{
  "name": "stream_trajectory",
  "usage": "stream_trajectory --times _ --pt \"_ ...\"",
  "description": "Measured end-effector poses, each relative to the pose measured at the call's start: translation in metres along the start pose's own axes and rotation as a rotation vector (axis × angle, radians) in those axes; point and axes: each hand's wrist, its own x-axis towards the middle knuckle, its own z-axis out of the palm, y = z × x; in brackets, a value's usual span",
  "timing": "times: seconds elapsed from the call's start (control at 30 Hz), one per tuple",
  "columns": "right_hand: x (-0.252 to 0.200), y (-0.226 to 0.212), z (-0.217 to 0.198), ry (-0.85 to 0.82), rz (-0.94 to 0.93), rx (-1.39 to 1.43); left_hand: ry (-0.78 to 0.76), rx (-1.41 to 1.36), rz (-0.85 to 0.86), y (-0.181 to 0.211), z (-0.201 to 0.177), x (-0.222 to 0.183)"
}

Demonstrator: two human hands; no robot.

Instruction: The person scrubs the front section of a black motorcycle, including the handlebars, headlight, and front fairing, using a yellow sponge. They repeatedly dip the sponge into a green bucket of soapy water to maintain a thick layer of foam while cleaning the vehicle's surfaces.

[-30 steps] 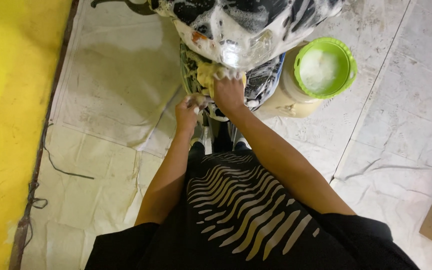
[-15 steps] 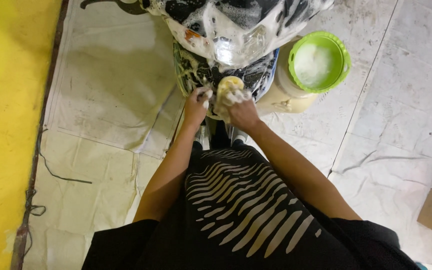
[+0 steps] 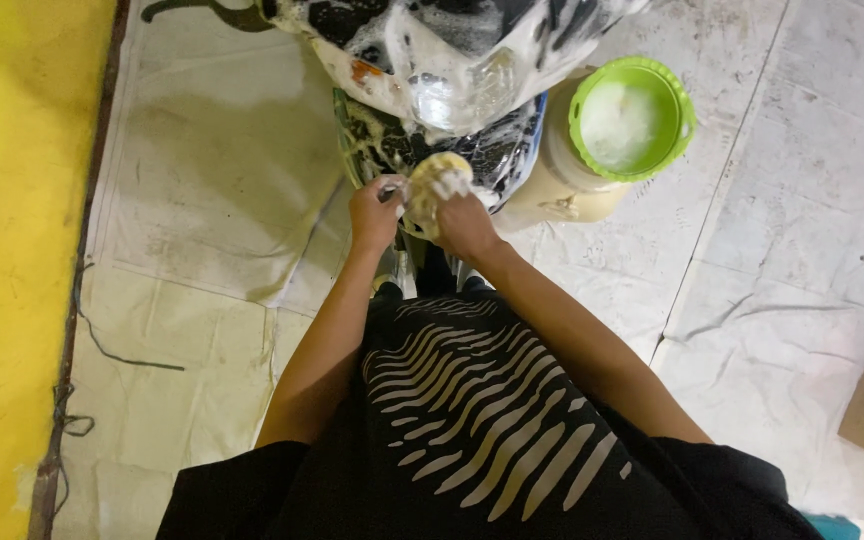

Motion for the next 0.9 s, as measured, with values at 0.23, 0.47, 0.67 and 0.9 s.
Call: stream_trajectory --times 0.23,0.47,0.67,0.9 --pt "0.0 0.051 0.03 0.242 0.143 0.044 0.019 -0.052 0.058 -0.022 0.004 -0.008" --pt "-0.012 0.119 0.008 0.602 0.776 0.63 0.03 -0.059 -0.022 0.018 -0.001 -0.034" --pt "-0.04 0.092 0.107 0.858 0.548 0.626 0.052 -0.139 -0.099 -0.015 0.006 -0.021" --pt "-0.061 -0.008 0.095 0.502 0.911 1.212 0.075 -0.061 -0.113 -0.008 0.011 -0.019"
